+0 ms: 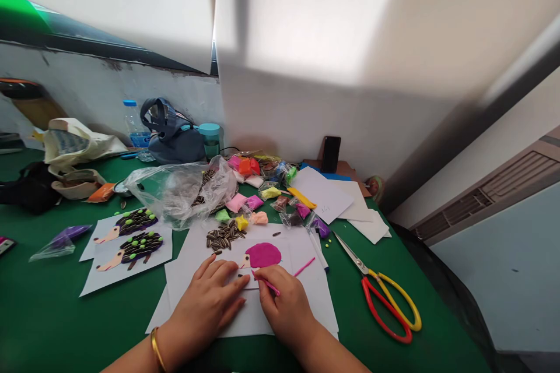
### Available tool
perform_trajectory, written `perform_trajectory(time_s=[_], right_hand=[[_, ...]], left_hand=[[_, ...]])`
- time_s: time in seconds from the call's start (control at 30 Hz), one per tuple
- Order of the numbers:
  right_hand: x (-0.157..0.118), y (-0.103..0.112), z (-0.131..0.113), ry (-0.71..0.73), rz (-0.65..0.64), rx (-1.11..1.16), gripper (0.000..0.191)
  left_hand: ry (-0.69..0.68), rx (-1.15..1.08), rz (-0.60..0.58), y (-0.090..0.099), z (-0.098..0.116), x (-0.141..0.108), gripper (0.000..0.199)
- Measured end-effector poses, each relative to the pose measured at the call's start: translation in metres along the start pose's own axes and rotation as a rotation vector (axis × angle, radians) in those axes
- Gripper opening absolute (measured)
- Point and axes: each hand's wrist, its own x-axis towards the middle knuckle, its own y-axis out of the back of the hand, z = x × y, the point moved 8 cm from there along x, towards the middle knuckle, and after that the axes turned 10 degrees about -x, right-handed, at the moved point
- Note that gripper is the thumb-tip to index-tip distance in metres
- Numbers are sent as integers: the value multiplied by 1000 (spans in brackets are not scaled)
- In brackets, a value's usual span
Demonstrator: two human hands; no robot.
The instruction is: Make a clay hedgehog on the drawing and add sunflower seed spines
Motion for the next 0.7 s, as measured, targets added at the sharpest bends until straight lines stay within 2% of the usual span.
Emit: perform_trajectory(time_s=[0.13, 0.33, 0.47, 0.53, 0.63, 0.7], right_hand=[[-2, 1, -2, 10, -3, 9, 22], [-1, 2, -1, -3, -4, 7, 22], [-1, 2, -2, 8, 1, 10, 21], [-1, 2, -2, 15, 5, 3, 21], [-1, 2, -2, 12, 5, 0, 21], [-1, 2, -1, 10, 5, 5, 21]], left_hand=[[1, -41, 58, 7, -1, 0, 33], [99, -28, 65, 12, -12, 4, 32], [54, 29, 41, 9, -5, 6, 37], [32, 42, 38, 8, -1, 5, 32], [27, 16, 44, 10, 2, 5, 13], [28, 1, 62, 12, 2, 5, 14]])
